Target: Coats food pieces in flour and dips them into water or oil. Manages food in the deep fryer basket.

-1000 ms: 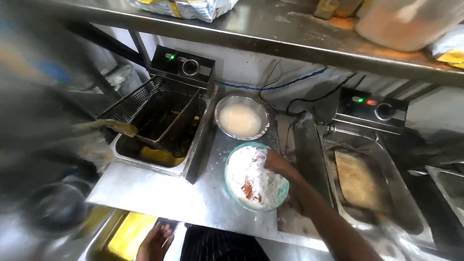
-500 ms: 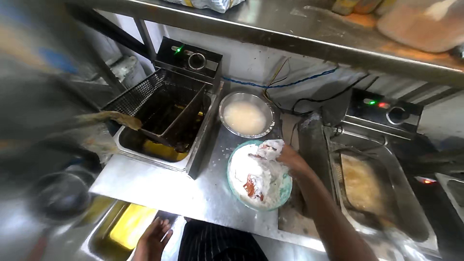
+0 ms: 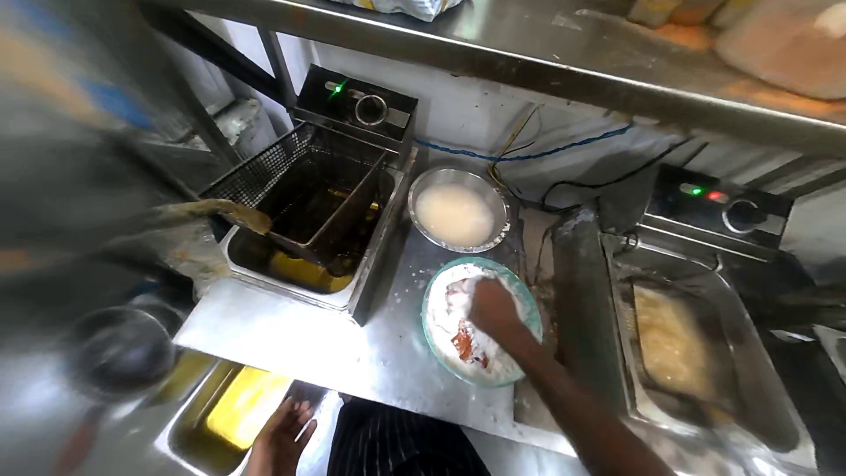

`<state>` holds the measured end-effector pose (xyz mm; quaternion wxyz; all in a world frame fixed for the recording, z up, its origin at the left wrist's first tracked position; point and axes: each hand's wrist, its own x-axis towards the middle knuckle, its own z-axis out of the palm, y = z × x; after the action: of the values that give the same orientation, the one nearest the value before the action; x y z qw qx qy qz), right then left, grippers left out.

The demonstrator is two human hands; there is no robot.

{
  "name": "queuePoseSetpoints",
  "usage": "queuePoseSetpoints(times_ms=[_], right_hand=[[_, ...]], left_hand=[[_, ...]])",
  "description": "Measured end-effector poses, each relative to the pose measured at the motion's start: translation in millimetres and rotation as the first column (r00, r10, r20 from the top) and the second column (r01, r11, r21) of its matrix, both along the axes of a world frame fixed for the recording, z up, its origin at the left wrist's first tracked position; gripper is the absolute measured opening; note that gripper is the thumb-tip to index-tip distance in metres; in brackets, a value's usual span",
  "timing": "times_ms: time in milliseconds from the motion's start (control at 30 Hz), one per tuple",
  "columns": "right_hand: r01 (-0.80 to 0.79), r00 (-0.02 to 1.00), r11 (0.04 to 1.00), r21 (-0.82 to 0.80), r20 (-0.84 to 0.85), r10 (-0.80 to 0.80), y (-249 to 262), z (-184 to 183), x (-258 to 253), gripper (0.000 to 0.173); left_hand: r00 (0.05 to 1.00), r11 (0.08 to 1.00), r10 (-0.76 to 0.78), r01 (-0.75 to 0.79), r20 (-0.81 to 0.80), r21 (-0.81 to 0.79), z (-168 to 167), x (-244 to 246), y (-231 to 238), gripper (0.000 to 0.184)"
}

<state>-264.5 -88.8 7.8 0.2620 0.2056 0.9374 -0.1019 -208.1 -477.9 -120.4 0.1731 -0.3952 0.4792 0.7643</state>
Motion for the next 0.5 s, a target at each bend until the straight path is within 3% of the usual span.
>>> queuePoseSetpoints(times_ms=[100,200,500], right_hand=[[-0.092,0.992,0.996,0.01,0.092,0.091,-35,-25,-7,0.044],[-0.097,0.995,0.995,0.008,0.034,0.097,-38,-40,-15,0.026],[-0.018,0.997,0.923,-0.385,-0.077,-0.012,24,32,-11,0.038]], left_hand=[[1.0,1.0,-0.019,0.019,0.013,0.004,-3,-2,6,0.025],[1.0,1.0,-0.025,0.025,0.01,0.005,3,-6,15,0.024],[1.0,1.0,-0.001,0.001,-0.004,-0.017,1,-6,10,0.023]])
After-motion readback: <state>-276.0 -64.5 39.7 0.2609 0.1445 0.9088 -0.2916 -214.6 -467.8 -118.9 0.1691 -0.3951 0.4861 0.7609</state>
